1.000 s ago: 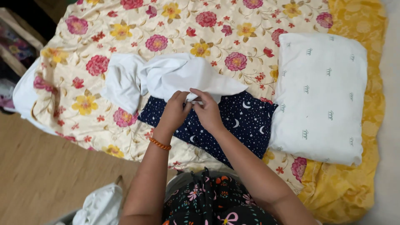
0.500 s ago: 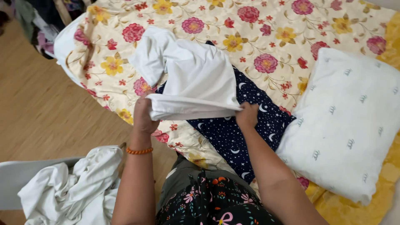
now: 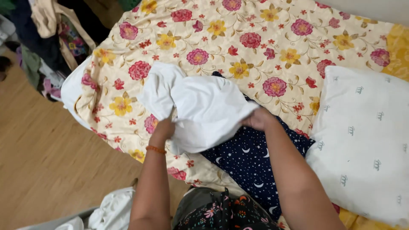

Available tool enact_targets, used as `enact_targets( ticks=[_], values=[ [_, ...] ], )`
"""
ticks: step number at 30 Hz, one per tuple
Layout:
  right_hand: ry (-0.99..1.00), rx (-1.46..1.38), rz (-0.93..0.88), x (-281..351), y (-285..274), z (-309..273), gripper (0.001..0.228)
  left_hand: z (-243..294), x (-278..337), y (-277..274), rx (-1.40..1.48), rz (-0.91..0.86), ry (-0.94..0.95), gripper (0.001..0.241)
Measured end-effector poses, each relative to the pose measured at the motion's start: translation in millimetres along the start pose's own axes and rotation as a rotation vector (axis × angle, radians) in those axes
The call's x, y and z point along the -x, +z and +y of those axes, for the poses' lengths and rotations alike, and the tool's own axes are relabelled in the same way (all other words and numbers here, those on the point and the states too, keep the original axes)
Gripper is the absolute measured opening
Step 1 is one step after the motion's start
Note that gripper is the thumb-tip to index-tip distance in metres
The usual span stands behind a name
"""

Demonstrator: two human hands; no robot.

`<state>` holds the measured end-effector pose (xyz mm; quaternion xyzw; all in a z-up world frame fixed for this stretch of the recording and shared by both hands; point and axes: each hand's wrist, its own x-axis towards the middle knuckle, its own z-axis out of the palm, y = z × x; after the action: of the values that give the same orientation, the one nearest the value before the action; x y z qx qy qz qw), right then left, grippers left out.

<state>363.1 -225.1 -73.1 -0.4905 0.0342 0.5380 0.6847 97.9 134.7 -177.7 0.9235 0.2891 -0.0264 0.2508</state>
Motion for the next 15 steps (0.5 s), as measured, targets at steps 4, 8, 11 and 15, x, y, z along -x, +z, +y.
enact_targets(
  ticks=[4,8,11,15],
  values=[
    [-0.409,-0.214,-0.045,-7.9,43.5,-111.7,0.041,56.0,-37.8,-127.5,0.318,0.289,0.035,0.035],
    [-0.911,-0.539,-0.272,25.1,74.2,-156.4,0.042,149.4,3.6,-252.4,0.993,0.977,0.458,0.028],
    [-0.882,-0.467,-0.085,26.7,85.9,-145.2,0.044,149.3,2.4,-238.1,0.928,1.069,0.566,0.023],
    [-0.547,0.377,0.390,6.1,49.6,-57.8,0.070,117.9,2.7,-142.3,0.854,0.692,-0.139,0.043]
  ],
)
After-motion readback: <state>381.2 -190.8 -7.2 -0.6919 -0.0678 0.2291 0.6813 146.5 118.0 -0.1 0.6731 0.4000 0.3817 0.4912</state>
